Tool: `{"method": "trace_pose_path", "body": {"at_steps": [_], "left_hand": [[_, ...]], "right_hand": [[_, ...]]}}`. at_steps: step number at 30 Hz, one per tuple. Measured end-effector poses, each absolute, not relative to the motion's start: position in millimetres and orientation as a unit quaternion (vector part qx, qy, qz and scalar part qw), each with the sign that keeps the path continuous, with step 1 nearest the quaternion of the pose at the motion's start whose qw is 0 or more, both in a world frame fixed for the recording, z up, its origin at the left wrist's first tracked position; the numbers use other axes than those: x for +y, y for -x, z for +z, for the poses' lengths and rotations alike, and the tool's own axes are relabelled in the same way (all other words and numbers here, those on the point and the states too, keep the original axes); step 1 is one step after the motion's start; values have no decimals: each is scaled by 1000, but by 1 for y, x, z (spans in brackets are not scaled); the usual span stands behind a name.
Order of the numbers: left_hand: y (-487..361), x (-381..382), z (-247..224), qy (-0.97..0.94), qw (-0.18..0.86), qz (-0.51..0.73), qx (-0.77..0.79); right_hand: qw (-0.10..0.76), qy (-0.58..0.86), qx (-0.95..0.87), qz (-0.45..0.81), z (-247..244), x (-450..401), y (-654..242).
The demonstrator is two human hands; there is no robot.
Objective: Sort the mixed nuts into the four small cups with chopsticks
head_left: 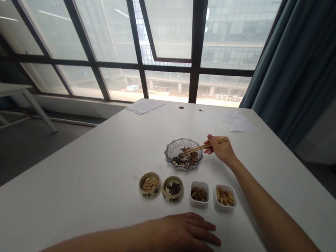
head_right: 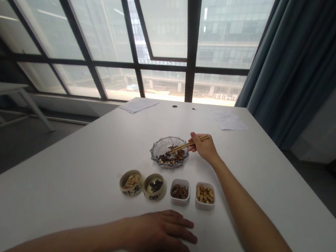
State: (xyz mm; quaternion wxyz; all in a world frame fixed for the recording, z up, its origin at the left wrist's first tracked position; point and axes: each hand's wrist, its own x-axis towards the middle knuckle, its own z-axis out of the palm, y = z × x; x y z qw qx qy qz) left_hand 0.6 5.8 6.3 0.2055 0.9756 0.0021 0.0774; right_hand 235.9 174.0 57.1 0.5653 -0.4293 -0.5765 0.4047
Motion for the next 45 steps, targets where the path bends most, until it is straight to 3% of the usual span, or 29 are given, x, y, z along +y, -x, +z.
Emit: {"method": "trace_pose_path", "body": {"at_steps": [14, 45], "left_hand": [[0, 6, 5, -974, 213, 78, 6], [-1, 5, 7, -975, 207, 76, 6]], "right_hand": [[599, 438, -543, 392, 55, 177, -240], [580, 446, -569, 375, 52, 174, -232]]}}
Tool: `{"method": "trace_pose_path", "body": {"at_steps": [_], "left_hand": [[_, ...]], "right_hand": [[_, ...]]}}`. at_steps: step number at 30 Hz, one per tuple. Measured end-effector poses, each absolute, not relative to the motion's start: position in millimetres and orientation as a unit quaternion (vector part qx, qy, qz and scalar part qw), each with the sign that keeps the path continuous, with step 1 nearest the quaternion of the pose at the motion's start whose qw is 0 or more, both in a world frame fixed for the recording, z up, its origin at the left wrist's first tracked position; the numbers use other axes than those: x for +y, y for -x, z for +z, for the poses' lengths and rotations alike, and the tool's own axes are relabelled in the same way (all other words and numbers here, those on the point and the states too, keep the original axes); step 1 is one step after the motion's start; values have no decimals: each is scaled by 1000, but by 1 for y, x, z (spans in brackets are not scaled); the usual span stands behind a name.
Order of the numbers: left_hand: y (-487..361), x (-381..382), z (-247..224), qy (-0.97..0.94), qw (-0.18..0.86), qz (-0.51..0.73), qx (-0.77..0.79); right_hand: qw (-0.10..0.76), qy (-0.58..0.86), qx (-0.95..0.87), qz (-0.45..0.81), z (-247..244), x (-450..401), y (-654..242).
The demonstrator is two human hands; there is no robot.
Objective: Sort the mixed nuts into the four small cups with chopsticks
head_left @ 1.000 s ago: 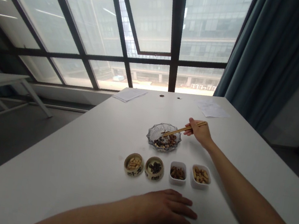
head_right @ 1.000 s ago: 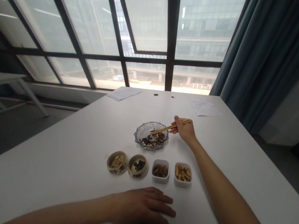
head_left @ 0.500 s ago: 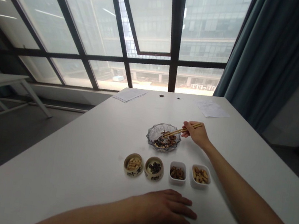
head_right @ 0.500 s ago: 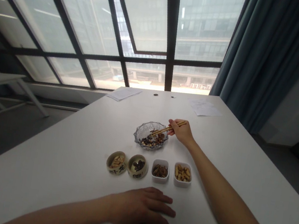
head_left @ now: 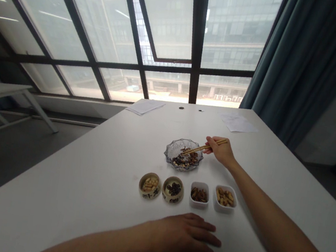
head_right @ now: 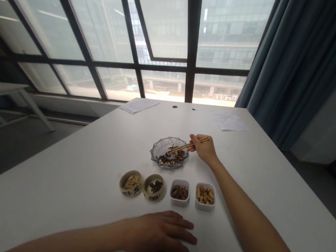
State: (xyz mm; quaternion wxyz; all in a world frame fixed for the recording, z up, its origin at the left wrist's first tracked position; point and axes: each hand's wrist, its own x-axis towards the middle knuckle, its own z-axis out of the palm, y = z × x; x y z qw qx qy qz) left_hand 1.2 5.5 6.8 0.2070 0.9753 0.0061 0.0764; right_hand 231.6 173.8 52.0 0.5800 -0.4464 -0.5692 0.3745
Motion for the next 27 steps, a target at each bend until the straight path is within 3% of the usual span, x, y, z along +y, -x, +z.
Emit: {"method": "trace_pose_path", "body": {"at_steps": [27], "left_hand": [[-1, 5, 6, -974, 216, 69, 10]], "right_hand": [[570, 449, -593, 349, 55, 170, -234]]}}
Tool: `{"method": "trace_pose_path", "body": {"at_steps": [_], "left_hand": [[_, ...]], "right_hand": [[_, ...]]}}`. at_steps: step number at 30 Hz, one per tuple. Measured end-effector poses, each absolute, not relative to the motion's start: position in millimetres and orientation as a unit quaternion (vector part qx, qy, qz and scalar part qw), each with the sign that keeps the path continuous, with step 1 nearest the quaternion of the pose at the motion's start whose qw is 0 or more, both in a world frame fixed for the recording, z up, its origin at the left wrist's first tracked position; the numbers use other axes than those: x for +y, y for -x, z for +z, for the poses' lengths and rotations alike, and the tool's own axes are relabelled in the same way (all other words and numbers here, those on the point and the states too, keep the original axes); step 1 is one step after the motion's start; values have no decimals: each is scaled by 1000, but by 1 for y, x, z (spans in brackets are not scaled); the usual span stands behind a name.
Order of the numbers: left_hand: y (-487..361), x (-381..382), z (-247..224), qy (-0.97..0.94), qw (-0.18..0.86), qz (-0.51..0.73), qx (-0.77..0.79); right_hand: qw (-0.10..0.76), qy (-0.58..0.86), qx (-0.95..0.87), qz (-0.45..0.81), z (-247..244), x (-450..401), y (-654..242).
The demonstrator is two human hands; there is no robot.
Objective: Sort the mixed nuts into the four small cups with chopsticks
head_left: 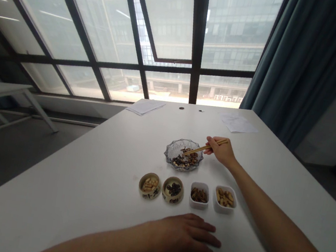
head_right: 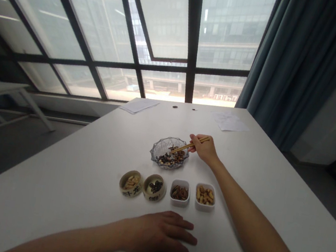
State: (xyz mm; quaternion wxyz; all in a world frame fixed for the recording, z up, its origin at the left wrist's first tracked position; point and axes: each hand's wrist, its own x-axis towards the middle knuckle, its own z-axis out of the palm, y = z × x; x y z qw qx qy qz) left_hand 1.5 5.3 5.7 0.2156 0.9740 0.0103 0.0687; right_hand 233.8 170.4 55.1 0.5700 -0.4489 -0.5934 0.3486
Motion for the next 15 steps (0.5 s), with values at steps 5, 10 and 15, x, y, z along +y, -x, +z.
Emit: {"method": "trace_pose_path", "body": {"at_steps": [5, 10, 15], "left_hand": [[-2, 5, 7, -975, 212, 70, 7], [-2, 6, 5, -975, 211, 74, 6], [-1, 7, 2, -974, 209, 84, 3]], "right_hand": [[574, 440, -592, 357, 58, 171, -237], [588, 436, -582, 354, 63, 173, -247], [580, 444, -584, 355, 65, 173, -250]]}}
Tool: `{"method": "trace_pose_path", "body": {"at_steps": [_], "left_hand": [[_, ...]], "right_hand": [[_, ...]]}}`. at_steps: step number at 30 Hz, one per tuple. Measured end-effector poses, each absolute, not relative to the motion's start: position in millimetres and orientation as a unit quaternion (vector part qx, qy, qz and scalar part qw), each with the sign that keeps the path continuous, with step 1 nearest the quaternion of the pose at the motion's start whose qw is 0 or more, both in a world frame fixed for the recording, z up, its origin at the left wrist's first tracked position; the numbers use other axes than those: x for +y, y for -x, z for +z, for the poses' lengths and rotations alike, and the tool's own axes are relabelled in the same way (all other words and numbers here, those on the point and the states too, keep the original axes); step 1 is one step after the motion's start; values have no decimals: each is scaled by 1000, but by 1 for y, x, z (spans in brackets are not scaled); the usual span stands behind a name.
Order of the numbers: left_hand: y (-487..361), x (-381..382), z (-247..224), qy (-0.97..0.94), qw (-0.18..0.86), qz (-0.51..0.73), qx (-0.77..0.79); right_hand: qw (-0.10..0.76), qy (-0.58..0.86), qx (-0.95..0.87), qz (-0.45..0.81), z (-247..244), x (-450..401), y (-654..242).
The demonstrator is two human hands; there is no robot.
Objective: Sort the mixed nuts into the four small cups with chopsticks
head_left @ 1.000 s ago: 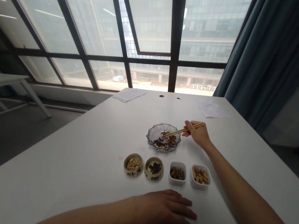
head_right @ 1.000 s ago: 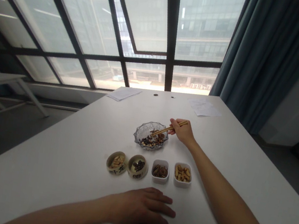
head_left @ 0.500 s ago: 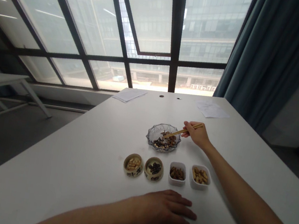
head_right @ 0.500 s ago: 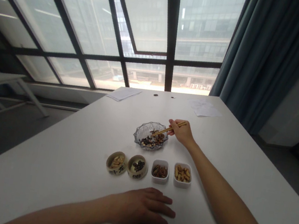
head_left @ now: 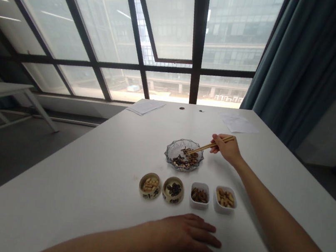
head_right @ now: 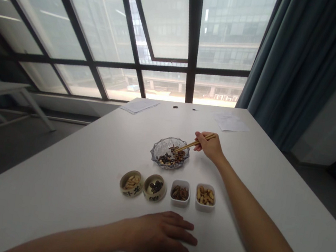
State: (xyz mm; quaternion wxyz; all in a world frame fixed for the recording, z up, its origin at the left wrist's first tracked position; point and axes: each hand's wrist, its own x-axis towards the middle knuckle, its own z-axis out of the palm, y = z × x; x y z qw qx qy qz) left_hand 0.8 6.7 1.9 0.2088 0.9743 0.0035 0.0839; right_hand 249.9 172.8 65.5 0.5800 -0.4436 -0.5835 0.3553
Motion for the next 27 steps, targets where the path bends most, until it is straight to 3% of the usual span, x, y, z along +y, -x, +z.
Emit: {"method": "trace_pose_path", "body": {"at_steps": [8, 21, 27], "left_hand": [[-1, 6, 4, -975, 208, 82, 2], [0, 5, 4, -974, 209, 85, 4], [0, 5, 7, -973, 214, 85, 4]], "right_hand": [[566, 448, -602, 341, 60, 172, -248], [616, 418, -550, 378, 79, 166, -250], [504, 344, -591, 527, 96, 145, -242]]}}
